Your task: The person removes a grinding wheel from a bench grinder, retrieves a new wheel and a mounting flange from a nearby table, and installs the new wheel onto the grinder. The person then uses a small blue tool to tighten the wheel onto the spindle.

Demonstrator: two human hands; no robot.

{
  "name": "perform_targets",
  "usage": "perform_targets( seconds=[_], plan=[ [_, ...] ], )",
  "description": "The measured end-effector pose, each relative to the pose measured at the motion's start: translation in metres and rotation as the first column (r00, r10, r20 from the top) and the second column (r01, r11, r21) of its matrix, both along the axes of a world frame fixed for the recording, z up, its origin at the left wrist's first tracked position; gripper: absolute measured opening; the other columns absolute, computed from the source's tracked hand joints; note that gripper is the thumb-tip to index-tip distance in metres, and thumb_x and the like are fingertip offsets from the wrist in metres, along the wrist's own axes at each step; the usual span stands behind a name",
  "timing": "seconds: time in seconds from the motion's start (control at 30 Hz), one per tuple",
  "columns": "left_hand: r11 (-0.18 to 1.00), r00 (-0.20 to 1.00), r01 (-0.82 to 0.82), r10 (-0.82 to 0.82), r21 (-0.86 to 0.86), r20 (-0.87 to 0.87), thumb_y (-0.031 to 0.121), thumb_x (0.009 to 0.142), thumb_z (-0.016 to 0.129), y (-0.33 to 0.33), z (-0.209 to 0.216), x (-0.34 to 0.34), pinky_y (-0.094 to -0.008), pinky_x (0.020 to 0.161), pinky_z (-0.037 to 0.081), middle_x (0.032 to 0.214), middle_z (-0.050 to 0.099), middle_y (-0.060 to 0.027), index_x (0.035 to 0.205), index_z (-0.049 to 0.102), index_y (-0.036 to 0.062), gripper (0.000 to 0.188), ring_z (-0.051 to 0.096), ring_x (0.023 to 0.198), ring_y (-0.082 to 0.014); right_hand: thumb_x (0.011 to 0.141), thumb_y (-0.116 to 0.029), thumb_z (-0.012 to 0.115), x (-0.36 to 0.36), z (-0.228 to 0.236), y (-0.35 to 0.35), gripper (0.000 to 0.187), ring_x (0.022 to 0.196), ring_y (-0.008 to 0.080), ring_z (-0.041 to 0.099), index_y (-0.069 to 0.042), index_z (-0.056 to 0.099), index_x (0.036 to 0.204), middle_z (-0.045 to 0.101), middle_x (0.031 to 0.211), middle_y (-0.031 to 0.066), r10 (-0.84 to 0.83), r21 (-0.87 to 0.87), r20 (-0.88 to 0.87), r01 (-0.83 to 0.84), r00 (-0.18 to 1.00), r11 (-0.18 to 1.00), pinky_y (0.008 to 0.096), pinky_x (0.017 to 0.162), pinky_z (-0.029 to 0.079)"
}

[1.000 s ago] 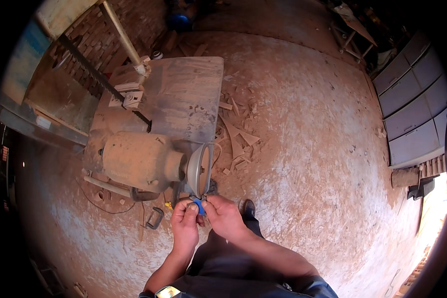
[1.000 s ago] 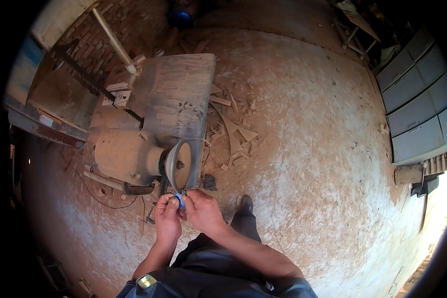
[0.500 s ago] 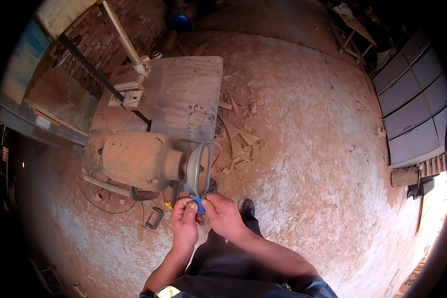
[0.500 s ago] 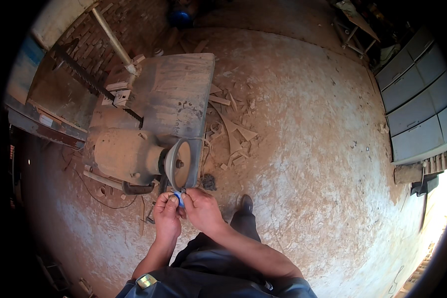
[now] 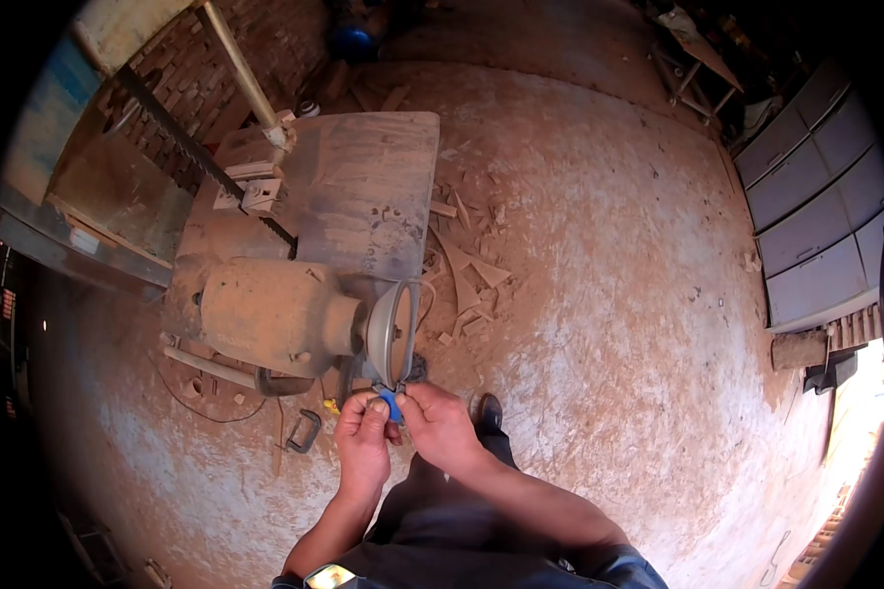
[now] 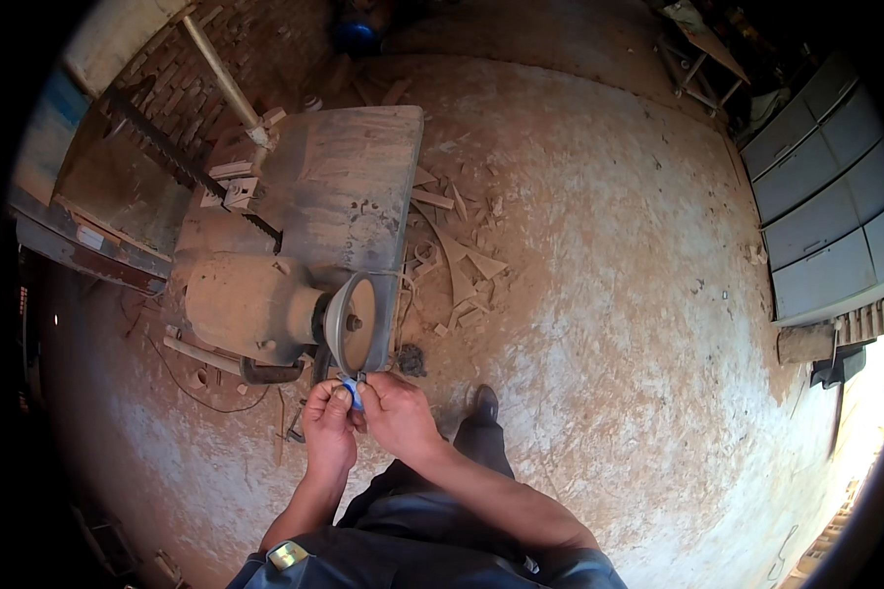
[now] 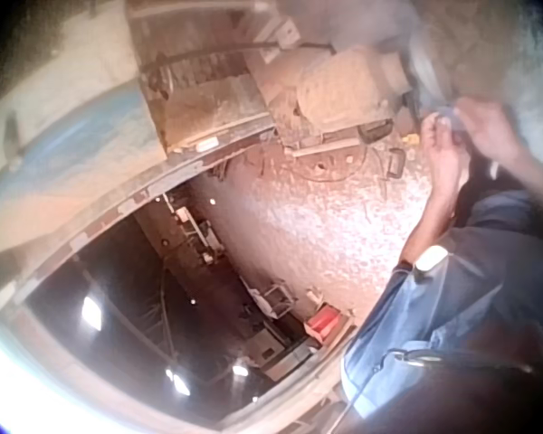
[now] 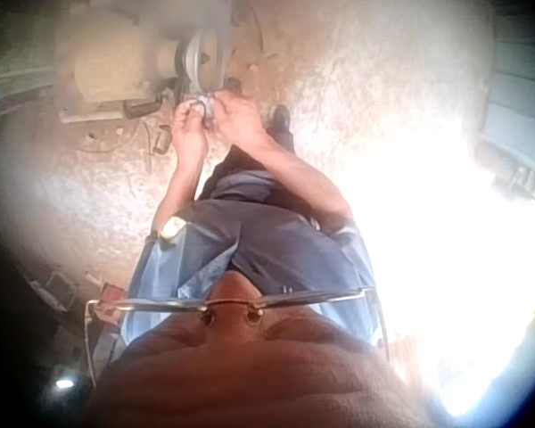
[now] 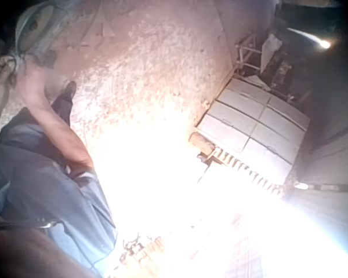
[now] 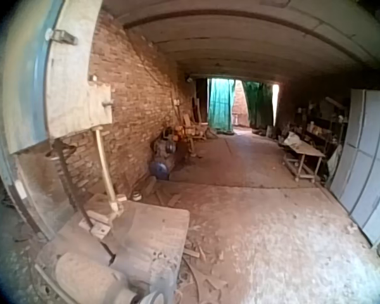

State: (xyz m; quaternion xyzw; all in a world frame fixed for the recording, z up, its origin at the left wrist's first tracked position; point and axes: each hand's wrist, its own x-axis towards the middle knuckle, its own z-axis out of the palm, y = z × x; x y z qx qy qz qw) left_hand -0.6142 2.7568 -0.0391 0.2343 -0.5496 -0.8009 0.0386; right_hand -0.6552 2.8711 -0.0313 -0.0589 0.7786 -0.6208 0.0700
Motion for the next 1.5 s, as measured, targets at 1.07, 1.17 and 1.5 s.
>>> perform_targets(
  seconds=[1.07, 1.17, 1.5],
  plan=[
    [0.311, 0.894, -0.105, -0.387, -0.944, -0.227, 0.000, 0.077, 0.065, 0.005, 0.018, 0.029, -0.0373, 0.057, 0.049, 0.077, 0.061, -0.0124, 0.090, 0.055, 0.0033, 0.016, 0.060, 0.066, -0.0293, 0.098, -0.013, 0.046, 0.033, -0.025, 0.022, 0.023, 0.073, 0.0056, 0.055, 0.001, 0.059, 0.111, 0.057, 0.091, 0.0000, 0.260, -0.520, 0.358, -0.040, 0.897, 0.853, 0.0199, 0.066, 0.047],
    [0.291, 0.887, -0.121, -0.398, -0.949, -0.235, -0.002, 0.076, 0.064, 0.006, 0.017, 0.028, -0.0374, 0.056, 0.048, 0.077, 0.061, -0.0127, 0.090, 0.054, 0.0032, 0.018, 0.060, 0.065, -0.0296, 0.098, -0.014, 0.046, 0.033, -0.027, 0.023, 0.023, 0.073, 0.0054, 0.055, 0.000, 0.059, 0.112, 0.057, 0.091, -0.0003, 0.261, -0.524, 0.372, -0.030, 0.891, 0.851, 0.0200, 0.067, 0.047],
    [0.260, 0.896, -0.094, -0.399, -0.961, -0.196, 0.006, 0.079, 0.066, 0.004, 0.018, 0.025, -0.0373, 0.060, 0.051, 0.080, 0.061, -0.0143, 0.089, 0.056, 0.0026, 0.014, 0.062, 0.070, -0.0303, 0.098, -0.012, 0.045, 0.029, -0.026, 0.022, 0.022, 0.071, 0.0056, 0.055, 0.000, 0.059, 0.111, 0.058, 0.091, 0.0001, 0.258, -0.537, 0.398, -0.004, 0.881, 0.843, 0.0204, 0.066, 0.047]
  ],
)
